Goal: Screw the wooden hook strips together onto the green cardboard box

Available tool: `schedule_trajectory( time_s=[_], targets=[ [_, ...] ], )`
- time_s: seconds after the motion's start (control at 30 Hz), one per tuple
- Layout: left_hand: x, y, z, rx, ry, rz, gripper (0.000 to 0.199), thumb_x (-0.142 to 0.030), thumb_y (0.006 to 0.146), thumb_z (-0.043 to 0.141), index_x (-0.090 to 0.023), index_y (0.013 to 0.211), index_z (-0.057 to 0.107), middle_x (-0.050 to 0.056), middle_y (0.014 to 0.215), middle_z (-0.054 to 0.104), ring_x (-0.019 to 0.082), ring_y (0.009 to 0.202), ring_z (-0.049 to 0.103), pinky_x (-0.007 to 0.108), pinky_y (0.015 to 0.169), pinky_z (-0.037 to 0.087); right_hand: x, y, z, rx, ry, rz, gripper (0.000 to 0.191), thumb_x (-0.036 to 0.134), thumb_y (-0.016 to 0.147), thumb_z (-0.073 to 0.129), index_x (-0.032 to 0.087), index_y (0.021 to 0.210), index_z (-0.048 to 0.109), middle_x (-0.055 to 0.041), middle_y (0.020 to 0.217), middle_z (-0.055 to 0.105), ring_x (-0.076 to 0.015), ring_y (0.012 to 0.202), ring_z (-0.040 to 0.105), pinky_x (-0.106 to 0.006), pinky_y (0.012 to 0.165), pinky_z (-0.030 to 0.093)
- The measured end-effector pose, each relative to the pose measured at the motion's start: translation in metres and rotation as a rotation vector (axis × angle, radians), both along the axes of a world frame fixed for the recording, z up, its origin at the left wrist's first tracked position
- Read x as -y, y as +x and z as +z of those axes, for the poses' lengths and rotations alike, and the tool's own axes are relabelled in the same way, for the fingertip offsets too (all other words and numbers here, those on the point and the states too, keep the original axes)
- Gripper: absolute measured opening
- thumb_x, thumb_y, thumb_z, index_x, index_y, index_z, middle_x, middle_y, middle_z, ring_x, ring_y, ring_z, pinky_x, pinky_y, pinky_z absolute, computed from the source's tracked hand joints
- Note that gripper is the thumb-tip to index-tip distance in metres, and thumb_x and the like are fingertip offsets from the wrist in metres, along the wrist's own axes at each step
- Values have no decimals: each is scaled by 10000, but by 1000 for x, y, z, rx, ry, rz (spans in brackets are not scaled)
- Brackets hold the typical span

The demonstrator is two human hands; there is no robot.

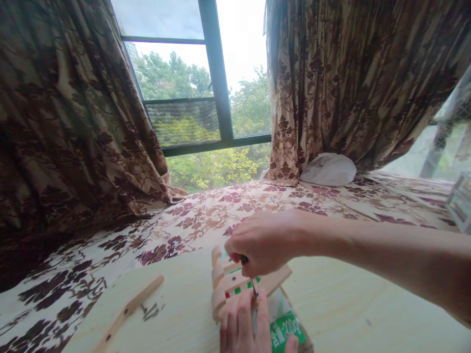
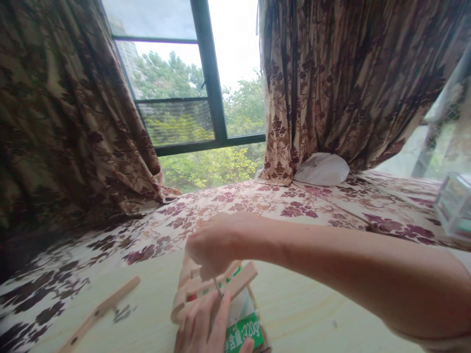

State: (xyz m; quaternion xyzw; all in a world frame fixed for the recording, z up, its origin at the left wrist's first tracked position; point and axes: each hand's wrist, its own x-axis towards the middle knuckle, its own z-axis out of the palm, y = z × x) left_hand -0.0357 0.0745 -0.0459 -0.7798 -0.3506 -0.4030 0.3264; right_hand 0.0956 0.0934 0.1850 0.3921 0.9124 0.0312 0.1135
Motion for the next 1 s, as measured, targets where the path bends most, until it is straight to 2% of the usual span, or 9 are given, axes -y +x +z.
schedule_trajectory(
  time_s=[0.13, 0.3, 0.43, 0.53, 0.6, 0.8, 1.0],
  targets=[
    [2, 1, -1, 16, -35, -19, 584, -548, 705, 554, -214, 1185, 552, 66, 1094, 601, 253, 996, 525, 366, 882, 376, -1, 1, -3, -36, 5, -4, 238, 187, 736, 491, 143, 860, 690, -81, 759, 660, -118, 556, 464, -255, 456, 277],
    [4, 4, -1, 58, -59, -36, 569, -576, 715, 531, -222, 1158, 571, 60, 1089, 603, 249, 996, 529, 359, 880, 380, -2, 4, -8, -53, 16, -117, 250, 263, 737, 497, 146, 837, 694, -97, 758, 658, -144, 579, 489, -261, 456, 290],
    [4, 10, 1, 147, -46, -15, 544, -614, 730, 487, -218, 1081, 612, 72, 1034, 610, 249, 959, 536, 367, 847, 392, 0, 4, -3, -1, 8, -94, 263, 281, 750, 508, 124, 860, 688, -96, 784, 656, -143, 582, 492, -262, 449, 290],
    [5, 14, 3, 193, -54, -26, 521, -598, 752, 454, -199, 1038, 628, 94, 1022, 608, 255, 955, 537, 384, 851, 394, 2, 3, 4, 43, -34, -69, 285, 256, 753, 520, 118, 950, 674, -92, 835, 659, -137, 598, 488, -258, 452, 295],
    [7, 16, 4, 188, -55, -40, 501, -570, 776, 434, -190, 1039, 627, 98, 1027, 608, 251, 960, 535, 385, 857, 392, 3, 3, 5, 40, -51, -62, 290, 219, 762, 499, 118, 974, 670, -93, 839, 660, -130, 590, 480, -254, 452, 294],
    [8, 11, 6, 152, -88, -31, 525, -600, 777, 431, -197, 1052, 624, 86, 1041, 602, 260, 970, 524, 386, 872, 385, 0, 2, -1, 14, -12, -63, 260, 214, 761, 470, 105, 833, 694, -101, 769, 662, -119, 537, 446, -266, 444, 270],
    [2, 0, 1, -5, -33, -10, 638, -625, 683, 562, -226, 1181, 557, 59, 1077, 595, 238, 978, 522, 346, 868, 382, 2, 2, 4, 52, -36, -94, 275, 247, 765, 529, 134, 962, 683, -87, 847, 664, -133, 605, 489, -261, 459, 282]
  ],
)
